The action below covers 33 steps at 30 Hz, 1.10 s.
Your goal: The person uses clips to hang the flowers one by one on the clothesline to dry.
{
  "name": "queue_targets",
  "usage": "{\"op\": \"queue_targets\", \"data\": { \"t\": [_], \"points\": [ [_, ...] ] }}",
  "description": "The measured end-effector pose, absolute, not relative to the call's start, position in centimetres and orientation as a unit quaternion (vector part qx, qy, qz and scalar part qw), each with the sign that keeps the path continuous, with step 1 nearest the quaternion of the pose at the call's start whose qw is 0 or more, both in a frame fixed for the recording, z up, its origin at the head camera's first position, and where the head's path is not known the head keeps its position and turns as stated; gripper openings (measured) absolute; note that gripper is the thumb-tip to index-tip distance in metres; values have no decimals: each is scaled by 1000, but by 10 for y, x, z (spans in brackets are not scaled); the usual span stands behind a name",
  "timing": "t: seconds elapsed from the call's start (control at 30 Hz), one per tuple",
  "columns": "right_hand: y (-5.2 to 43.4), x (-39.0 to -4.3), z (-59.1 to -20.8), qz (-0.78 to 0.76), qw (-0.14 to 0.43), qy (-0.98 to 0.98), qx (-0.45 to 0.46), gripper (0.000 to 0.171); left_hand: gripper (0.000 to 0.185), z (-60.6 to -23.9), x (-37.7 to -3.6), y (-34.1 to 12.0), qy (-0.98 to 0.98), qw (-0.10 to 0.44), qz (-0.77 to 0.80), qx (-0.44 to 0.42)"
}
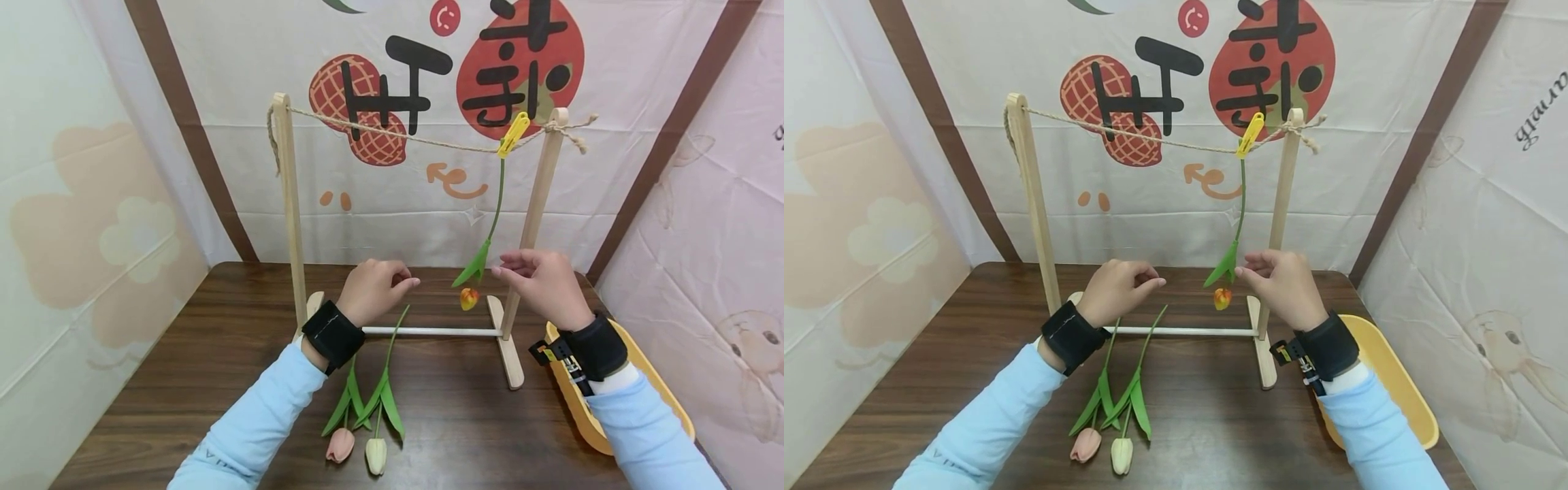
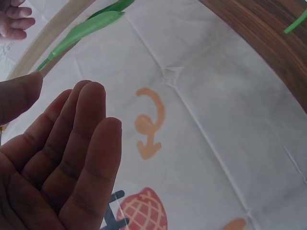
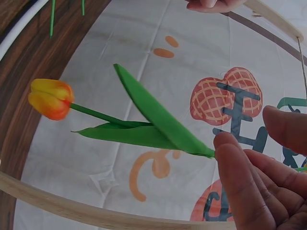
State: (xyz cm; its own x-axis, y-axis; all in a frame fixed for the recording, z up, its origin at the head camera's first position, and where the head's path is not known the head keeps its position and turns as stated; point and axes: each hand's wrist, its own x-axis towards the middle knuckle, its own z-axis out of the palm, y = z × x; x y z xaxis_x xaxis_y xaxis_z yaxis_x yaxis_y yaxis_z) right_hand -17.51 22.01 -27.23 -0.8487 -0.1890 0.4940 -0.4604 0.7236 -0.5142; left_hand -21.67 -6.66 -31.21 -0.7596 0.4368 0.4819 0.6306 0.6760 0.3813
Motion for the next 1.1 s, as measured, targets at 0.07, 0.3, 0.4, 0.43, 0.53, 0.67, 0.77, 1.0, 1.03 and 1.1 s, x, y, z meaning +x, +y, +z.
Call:
{"op": "queue_targets", "data": {
  "t": [0.07, 0.3, 0.4, 0.43, 0.53, 0.67, 0.77, 1.0, 1.03, 1.1],
  "points": [
    [221, -174, -275, 325, 209, -905, 176, 25, 21, -314, -216, -68, -897, 180, -272, -297],
    [222, -173, -284, 320, 221, -905, 174, 24, 19, -319, -213, -73, -897, 180, -273, -295],
    [222, -171, -287, 319, 223, -905, 174, 25, 19, -322, -212, -75, -896, 180, -276, -298],
    [222, -170, -288, 318, 223, -905, 174, 24, 19, -323, -211, -76, -896, 181, -276, -298],
    [222, -168, -292, 314, 221, -908, 170, 24, 18, -325, -210, -78, -895, 179, -279, -300],
    [223, -166, -297, 314, 219, -909, 164, 23, 19, -329, -208, -80, -895, 173, -282, -299],
    [224, -164, -301, 320, 218, -908, 162, 22, 18, -331, -206, -82, -895, 169, -286, -298],
    [225, -160, -315, 325, 214, -908, 154, 21, 18, -337, -202, -89, -899, 163, -283, -292],
    [225, -160, -317, 326, 214, -908, 152, 21, 17, -338, -202, -90, -900, 163, -281, -291],
    [225, -159, -321, 327, 215, -908, 150, 21, 18, -341, -200, -92, -902, 163, -277, -289]
  ]
}}
